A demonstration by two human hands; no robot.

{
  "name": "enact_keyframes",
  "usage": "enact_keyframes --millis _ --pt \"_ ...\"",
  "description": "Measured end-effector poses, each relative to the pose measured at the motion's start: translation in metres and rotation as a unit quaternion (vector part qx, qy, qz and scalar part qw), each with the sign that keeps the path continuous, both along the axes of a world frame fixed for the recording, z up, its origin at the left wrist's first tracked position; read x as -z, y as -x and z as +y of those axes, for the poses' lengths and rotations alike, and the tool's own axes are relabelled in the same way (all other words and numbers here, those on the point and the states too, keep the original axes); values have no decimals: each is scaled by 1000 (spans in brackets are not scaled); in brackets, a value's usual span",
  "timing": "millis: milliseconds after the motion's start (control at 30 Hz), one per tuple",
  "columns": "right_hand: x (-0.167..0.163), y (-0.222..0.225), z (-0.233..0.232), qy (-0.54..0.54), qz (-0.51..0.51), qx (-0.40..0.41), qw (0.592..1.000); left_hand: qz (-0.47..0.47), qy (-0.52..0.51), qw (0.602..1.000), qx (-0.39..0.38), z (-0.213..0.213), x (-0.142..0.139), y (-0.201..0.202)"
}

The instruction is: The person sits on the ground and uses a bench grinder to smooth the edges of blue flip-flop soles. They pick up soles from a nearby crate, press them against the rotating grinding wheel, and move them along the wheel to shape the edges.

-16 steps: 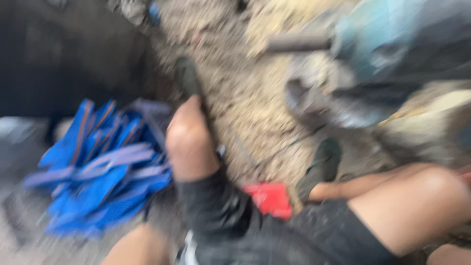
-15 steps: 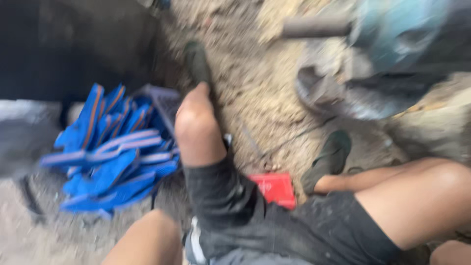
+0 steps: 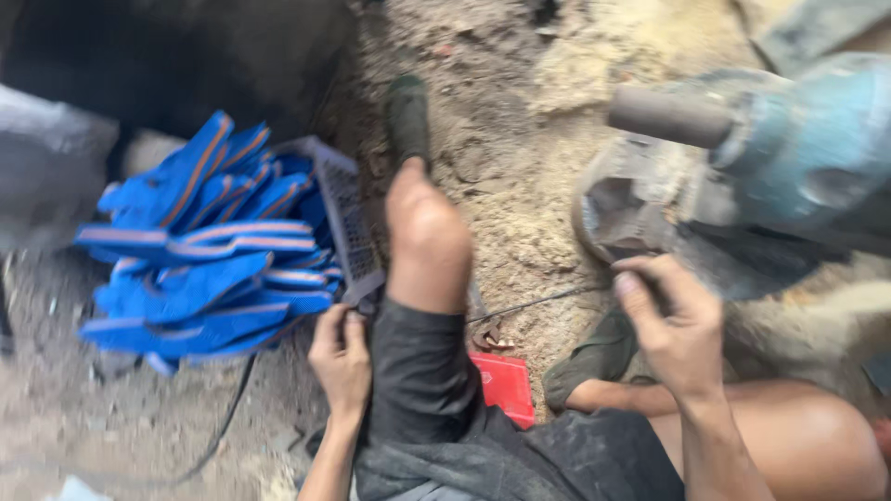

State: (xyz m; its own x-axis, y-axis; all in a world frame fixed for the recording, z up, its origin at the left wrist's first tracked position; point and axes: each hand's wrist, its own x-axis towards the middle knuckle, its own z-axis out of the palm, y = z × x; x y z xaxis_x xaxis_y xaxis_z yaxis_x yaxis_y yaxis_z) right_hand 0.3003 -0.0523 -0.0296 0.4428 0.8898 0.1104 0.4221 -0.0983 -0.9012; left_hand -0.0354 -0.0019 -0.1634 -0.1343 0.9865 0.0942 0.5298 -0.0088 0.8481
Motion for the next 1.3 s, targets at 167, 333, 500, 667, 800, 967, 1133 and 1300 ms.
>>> enact_keyframes --millis 167,333,500,667,800,967,1133,1300 --pt "87 -4 -23 108 -74 -222 966 233 304 918 102 -30 95 84" --pt "86 26 -7 167 -98 -249 949 216 390 894 -47 -21 171 120" --pt "92 29 -5 221 -99 -237 941 198 446 870 -72 11 200 105" --pt "98 18 -15 255 -85 -222 937 199 435 877 -42 26 176 97" --pt "98 18 -8 242 -66 -216 944 211 423 881 -7 16 163 109" --pt "98 18 5 185 -118 -248 943 215 387 896 26 53 221 91" --pt "93 14 13 281 -33 -178 943 232 267 931 95 -13 174 114" --pt "85 14 9 187 38 -141 971 209 403 868 203 -115 99 166"
